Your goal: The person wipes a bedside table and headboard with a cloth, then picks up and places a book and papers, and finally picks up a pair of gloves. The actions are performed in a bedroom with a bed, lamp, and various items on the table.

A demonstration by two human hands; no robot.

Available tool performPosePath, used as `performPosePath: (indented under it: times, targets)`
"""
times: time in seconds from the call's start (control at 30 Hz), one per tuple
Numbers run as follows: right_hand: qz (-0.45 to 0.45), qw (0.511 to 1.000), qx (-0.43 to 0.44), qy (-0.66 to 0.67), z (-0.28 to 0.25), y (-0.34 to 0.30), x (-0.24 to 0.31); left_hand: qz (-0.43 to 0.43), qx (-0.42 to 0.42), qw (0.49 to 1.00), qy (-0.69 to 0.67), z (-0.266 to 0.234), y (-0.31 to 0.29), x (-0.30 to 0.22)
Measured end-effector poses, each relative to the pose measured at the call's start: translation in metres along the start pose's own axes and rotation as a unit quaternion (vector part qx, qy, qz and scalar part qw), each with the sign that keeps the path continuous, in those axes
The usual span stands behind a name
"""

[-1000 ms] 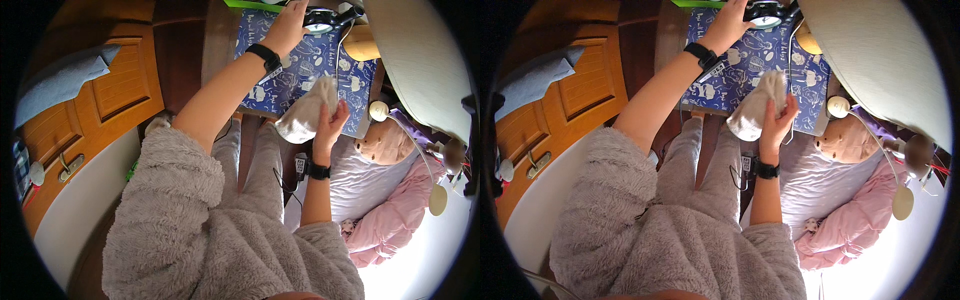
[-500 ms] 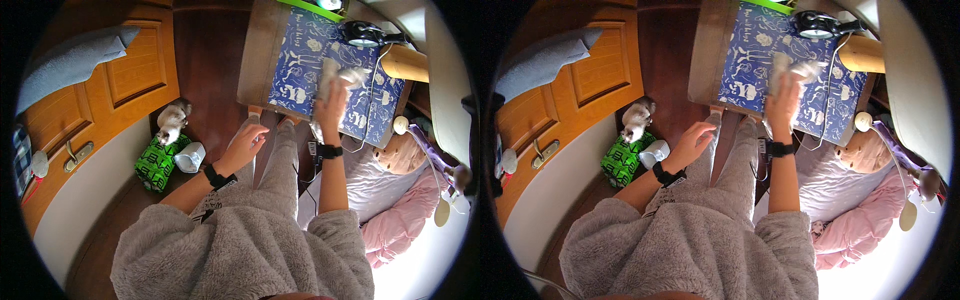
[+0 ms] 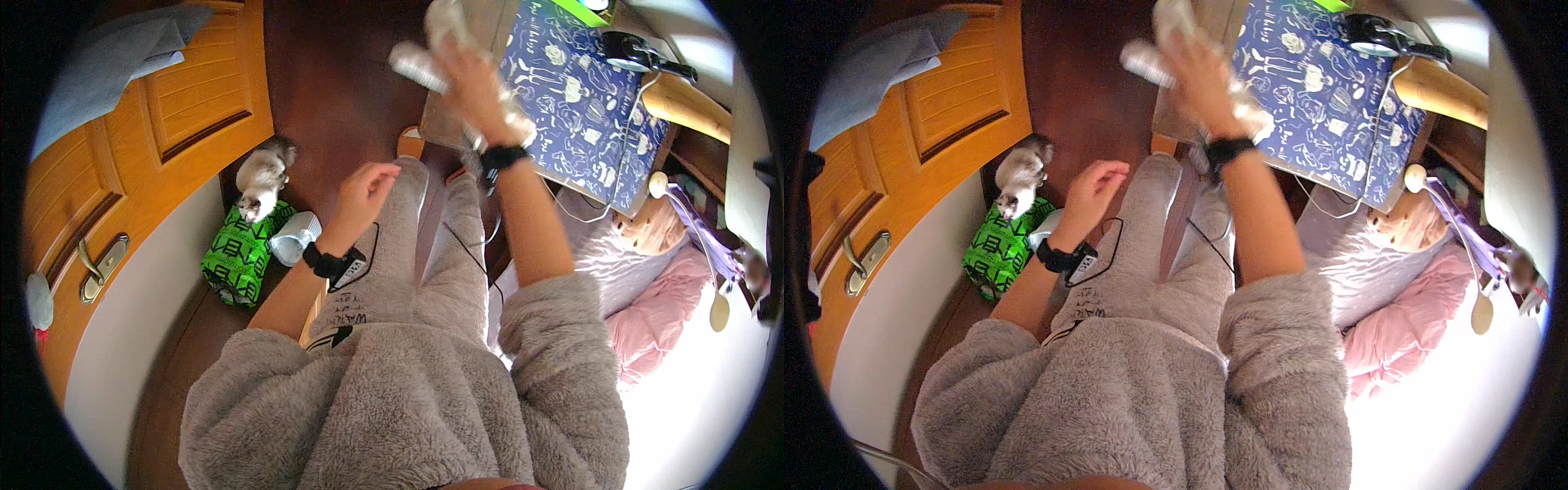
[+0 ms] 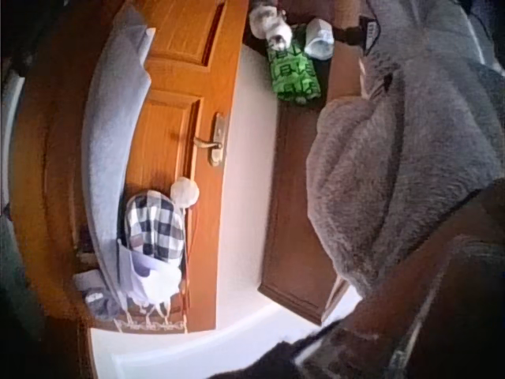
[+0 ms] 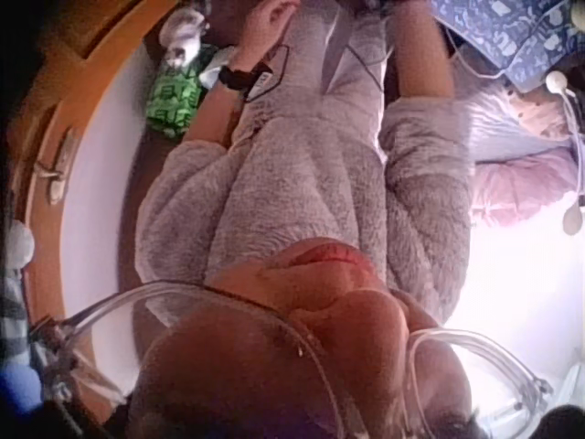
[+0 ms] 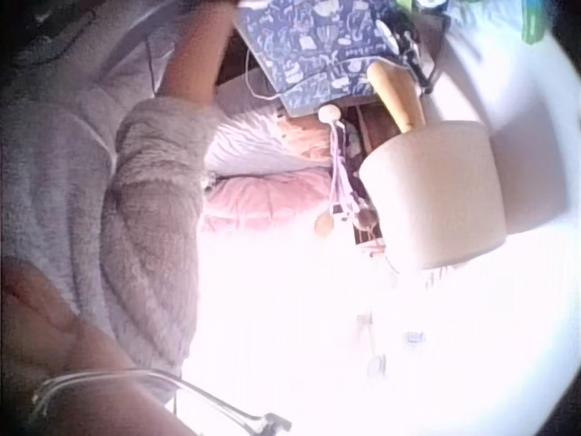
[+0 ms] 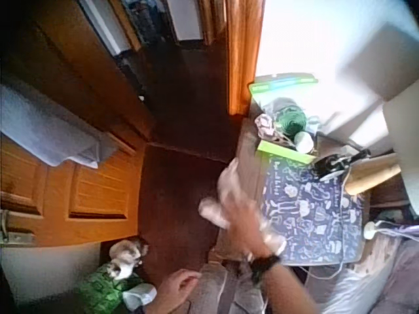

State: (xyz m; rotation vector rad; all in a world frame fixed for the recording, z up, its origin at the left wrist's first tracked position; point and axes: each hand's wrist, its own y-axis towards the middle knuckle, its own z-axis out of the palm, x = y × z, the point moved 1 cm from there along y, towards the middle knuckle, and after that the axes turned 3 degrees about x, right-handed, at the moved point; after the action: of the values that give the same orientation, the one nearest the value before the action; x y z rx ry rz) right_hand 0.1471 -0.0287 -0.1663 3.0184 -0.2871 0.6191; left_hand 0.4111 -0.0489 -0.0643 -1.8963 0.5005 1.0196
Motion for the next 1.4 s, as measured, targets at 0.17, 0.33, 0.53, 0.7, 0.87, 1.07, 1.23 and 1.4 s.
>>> performPosePath:
  times: [0.17, 0.33, 0.53, 0.7, 0.87, 1.07, 1.23, 1.4]
  targets:
    - [-0.011, 0.991, 0.067, 0.112, -0.009, -0.121, 0.04, -0.014, -0.011, 1.0, -0.006, -0.013, 0.006, 0.003]
    - [0.178, 0.98, 0.022, 0.088, -0.065, -0.217, -0.044, -0.028, -0.024, 0.999, 0.018, -0.004, -0.01, 0.014]
    - [0.34, 0.933, -0.117, 0.01, -0.053, -0.245, -0.059, -0.037, -0.068, 0.997, 0.014, 0.046, -0.054, 0.047]
    - [0.083, 0.987, -0.124, -0.051, 0.024, -0.147, 0.052, -0.079, -0.101, 0.992, 0.002, 0.114, -0.099, 0.072]
    - [0.001, 0.989, -0.14, 0.045, 0.017, -0.155, 0.036, -0.087, -0.087, 0.992, 0.004, 0.159, -0.121, 0.076]
    - [0.104, 0.975, -0.073, -0.181, -0.032, -0.27, -0.09, -0.068, -0.054, 0.994, 0.069, 0.181, -0.129, 0.076]
    - [0.169, 0.974, -0.117, -0.095, -0.076, -0.337, -0.14, -0.068, -0.028, 0.995, 0.073, 0.194, -0.139, 0.093]
    - [0.182, 0.942, -0.281, 0.018, -0.135, -0.335, -0.117, -0.083, 0.01, 0.994, 0.063, 0.196, -0.164, 0.108]
